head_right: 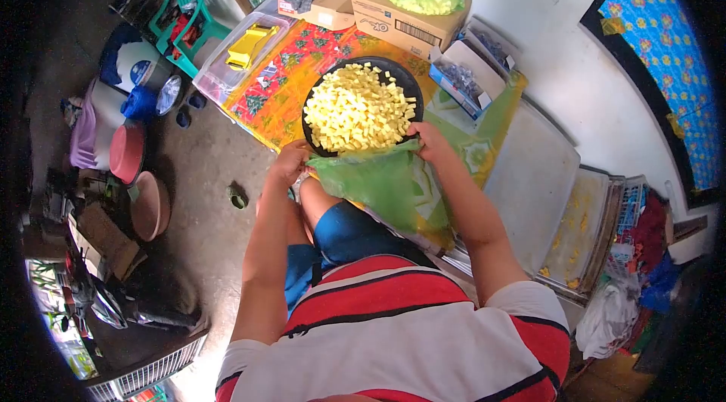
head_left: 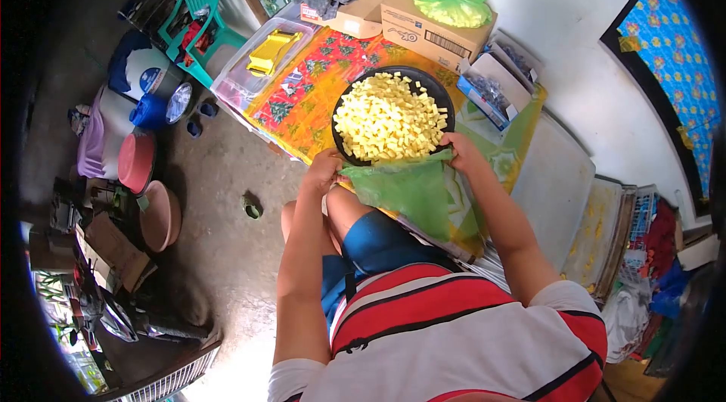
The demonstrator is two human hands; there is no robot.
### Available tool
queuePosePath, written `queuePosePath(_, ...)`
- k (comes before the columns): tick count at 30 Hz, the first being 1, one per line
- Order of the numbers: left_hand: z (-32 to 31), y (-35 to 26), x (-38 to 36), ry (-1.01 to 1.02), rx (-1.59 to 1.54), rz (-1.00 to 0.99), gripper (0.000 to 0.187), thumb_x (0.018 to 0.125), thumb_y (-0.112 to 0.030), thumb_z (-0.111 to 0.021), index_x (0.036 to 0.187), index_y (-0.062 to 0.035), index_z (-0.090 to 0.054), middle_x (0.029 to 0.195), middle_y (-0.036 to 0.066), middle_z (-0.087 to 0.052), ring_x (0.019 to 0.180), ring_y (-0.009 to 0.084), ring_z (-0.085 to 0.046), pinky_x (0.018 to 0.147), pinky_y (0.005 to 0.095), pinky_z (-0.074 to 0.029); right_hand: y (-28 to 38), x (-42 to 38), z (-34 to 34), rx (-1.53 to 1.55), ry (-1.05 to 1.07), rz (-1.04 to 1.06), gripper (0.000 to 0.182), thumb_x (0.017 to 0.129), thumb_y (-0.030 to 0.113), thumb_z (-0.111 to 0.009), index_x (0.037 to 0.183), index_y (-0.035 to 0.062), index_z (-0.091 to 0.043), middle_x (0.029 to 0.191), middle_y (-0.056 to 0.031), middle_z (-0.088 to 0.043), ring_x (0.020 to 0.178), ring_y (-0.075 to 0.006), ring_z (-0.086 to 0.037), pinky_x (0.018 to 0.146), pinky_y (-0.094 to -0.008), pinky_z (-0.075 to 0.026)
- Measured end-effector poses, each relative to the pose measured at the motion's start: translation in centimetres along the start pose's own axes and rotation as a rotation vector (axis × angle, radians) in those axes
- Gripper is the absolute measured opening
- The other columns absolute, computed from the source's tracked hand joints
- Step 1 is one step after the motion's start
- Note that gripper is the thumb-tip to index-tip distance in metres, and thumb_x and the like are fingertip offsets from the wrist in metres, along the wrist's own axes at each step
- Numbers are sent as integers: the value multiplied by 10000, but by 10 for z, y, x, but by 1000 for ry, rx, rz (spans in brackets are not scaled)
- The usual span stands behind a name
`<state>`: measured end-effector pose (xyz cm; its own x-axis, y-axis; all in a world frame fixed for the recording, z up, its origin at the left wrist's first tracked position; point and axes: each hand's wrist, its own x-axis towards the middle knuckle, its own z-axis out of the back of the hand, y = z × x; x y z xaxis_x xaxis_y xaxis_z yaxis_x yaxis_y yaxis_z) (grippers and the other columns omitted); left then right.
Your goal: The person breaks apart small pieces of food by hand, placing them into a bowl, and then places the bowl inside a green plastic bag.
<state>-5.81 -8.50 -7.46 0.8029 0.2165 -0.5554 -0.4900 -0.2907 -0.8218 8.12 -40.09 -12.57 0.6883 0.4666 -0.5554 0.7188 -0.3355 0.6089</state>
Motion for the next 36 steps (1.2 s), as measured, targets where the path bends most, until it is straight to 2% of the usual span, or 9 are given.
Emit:
queuePosePath(2,-5,0,-4,-151,16,-21,361,703,52,-458,1043,-7,-564,805,30,-548,653,147,-540,564,315,-512,3,-9,-7,25,38,26,124,668,13,-526,786,46,-547,754,-39,-584,625,-190,-594,577,-335,-534)
queuePosePath(5,20,13,15,91,298,-163,286,684,34,-473,930,2,-616,755,39,-555,625,134,-527,538,298,-493,12,-36,-42,96,-89,54,65,672,11,-525,714,61,-531,642,-7,-548,502,-150,-542,532,-315,-517)
queuePosePath(8,12,1,1,192,533,-49,237,680,33,-471,827,4,-654,726,89,-604,566,182,-567,447,285,-473,2,-11,12,98,87,-11,77,674,4,-525,664,77,-502,532,26,-484,399,-103,-458,465,-269,-474)
queuePosePath(11,2,-11,-9,228,794,-44,218,695,9,-465,778,41,-663,653,148,-609,490,220,-580,421,311,-474,1,-18,0,114,-7,20,116,685,1,-513,629,98,-482,444,52,-406,335,-67,-378,405,-220,-415)
queuePosePath(17,6,-13,19,123,1179,-122,260,718,-18,-464,875,71,-652,640,214,-603,499,262,-617,417,350,-486,6,-34,-7,187,41,56,104,713,11,-487,651,93,-502,447,65,-441,308,-37,-344,398,-181,-411)
queuePosePath(23,-10,-49,15,223,925,-145,456,686,0,-450,1128,44,-554,899,126,-623,715,247,-635,527,372,-524,9,-25,6,209,215,82,89,700,9,-518,758,50,-571,628,32,-584,364,-52,-424,403,-201,-423)
queuePosePath(26,0,-39,36,263,119,-37,467,676,7,-464,1135,17,-546,923,82,-607,735,245,-608,580,388,-508,21,-41,-19,151,113,112,159,698,6,-520,843,24,-580,721,23,-610,365,-54,-415,421,-208,-430)
queuePosePath(29,8,-44,43,191,-335,109,396,691,5,-495,1080,-17,-566,915,65,-593,775,243,-599,643,410,-513,22,-40,-20,132,84,114,175,696,6,-524,865,18,-571,718,31,-595,370,-56,-396,433,-212,-429)
queuePosePath(36,-6,-53,57,70,-490,124,226,754,-19,-528,977,-43,-551,935,98,-603,835,271,-618,738,441,-542,27,-38,-18,57,128,140,192,688,1,-525,872,29,-571,713,36,-580,401,-51,-385,445,-207,-415)
